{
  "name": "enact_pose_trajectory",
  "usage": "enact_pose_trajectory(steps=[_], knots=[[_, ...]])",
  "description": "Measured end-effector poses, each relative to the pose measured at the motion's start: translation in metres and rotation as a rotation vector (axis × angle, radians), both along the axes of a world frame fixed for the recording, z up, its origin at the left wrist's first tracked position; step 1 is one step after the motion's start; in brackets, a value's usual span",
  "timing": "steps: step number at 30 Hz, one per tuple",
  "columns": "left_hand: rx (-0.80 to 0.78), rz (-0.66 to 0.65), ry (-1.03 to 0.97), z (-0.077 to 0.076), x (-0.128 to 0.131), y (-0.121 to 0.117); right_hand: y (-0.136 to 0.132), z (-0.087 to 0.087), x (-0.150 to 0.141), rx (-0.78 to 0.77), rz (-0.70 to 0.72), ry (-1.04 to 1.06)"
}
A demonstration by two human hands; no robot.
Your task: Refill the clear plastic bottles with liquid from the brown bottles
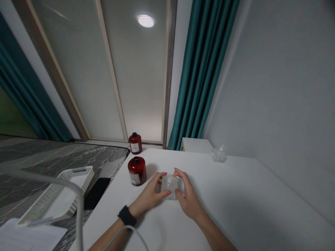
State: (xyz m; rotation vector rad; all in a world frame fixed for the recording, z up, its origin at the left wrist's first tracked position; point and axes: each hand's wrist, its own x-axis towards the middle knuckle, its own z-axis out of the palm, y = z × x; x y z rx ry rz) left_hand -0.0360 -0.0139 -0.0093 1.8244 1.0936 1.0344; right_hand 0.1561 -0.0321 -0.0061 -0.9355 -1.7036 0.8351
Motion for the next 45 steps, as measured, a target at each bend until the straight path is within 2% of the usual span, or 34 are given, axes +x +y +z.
enact_pose_trajectory(steps=[2, 6, 11, 15, 19, 24, 28, 32, 37, 41, 45], knots=[[-0.002, -0.002, 0.002, -0.0002, 0.0002, 0.0002, 0.0005, -0.0007, 0.0002, 0.0, -0.018, 0.023], [-0.002, -0.009, -0.005, -0.0004, 0.0006, 0.0004, 0.0011, -0.0028, -0.0001, -0.04, 0.059, 0.029], [0.012, 0.003, 0.009, -0.0007, 0.0003, -0.0002, 0.0013, -0.0047, -0.0005, -0.058, -0.002, 0.057], [0.009, -0.005, 0.005, 0.0001, -0.0002, -0.0011, 0.0008, -0.005, -0.0015, -0.044, 0.07, 0.03], [-0.001, 0.009, 0.007, 0.0002, -0.0009, -0.001, 0.0012, -0.004, -0.001, 0.022, -0.01, 0.033], [-0.002, -0.004, 0.01, 0.0013, -0.0009, -0.0008, -0.0004, -0.0012, -0.0018, 0.036, 0.045, -0.008], [-0.014, 0.0, 0.016, 0.0045, 0.0, -0.0027, -0.0015, 0.0004, -0.0026, 0.059, -0.029, 0.008], [0.004, -0.01, -0.001, 0.0042, 0.0003, -0.0028, -0.0022, -0.0006, -0.0024, 0.015, 0.048, -0.028], [0.007, 0.005, 0.005, 0.0007, -0.0003, -0.0012, -0.0012, -0.0023, -0.0049, 0.037, -0.029, -0.012], [0.013, -0.009, 0.006, -0.0004, -0.0002, -0.001, -0.0003, -0.0034, -0.0064, -0.002, 0.035, -0.003], [0.0, -0.001, 0.009, 0.001, 0.0002, -0.0017, -0.0002, -0.0051, -0.0062, -0.012, -0.061, 0.032]])
